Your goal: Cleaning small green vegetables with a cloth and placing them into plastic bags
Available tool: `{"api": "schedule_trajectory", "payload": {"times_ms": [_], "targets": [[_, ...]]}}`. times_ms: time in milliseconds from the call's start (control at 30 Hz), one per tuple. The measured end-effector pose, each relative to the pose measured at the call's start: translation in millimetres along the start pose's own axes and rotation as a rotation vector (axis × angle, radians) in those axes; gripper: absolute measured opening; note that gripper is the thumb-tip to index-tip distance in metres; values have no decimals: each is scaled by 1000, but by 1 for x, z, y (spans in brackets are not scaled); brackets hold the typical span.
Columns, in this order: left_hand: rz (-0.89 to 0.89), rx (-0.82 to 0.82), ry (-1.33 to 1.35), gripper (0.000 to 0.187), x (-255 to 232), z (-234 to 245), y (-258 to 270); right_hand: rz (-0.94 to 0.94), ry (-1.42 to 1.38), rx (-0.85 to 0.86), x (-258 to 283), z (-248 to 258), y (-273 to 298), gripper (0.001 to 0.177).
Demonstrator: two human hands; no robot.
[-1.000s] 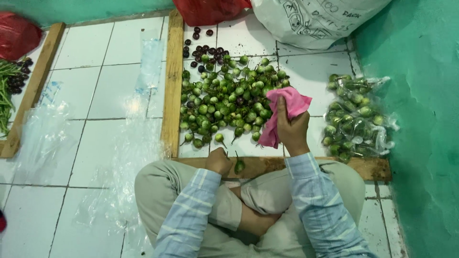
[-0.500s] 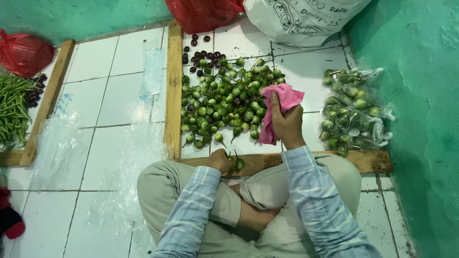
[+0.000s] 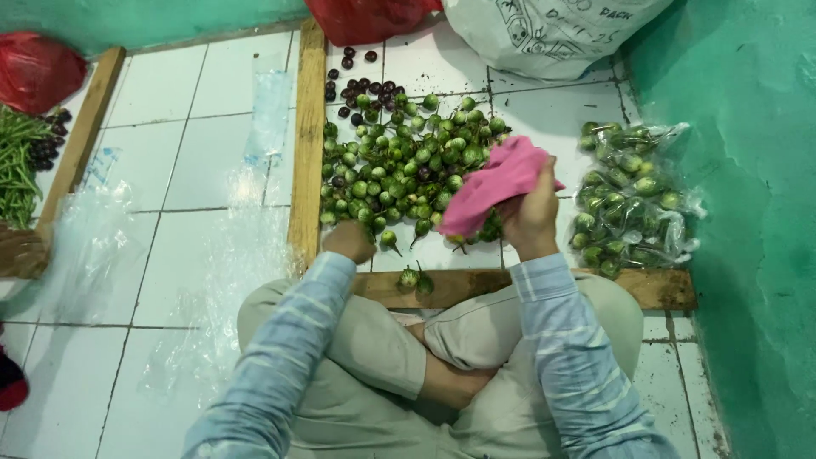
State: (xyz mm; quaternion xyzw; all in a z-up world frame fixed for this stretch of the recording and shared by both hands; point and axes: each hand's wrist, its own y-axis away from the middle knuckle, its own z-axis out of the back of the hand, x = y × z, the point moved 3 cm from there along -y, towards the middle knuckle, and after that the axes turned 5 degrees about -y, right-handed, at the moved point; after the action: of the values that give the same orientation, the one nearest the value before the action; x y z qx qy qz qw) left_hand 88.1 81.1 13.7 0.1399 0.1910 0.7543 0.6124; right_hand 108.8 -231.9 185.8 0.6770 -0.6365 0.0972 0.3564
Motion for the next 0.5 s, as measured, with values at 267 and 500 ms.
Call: {"api": "schedule_trajectory", "payload": {"times_ms": [267,500], "targets": [[114,97,57,36,39,2,-36,-176,-265,-42,-21,37,-24,56],[105,83,-25,27,22,-11,-53,-196,-267,-45,-22,22,-22,69]]}}
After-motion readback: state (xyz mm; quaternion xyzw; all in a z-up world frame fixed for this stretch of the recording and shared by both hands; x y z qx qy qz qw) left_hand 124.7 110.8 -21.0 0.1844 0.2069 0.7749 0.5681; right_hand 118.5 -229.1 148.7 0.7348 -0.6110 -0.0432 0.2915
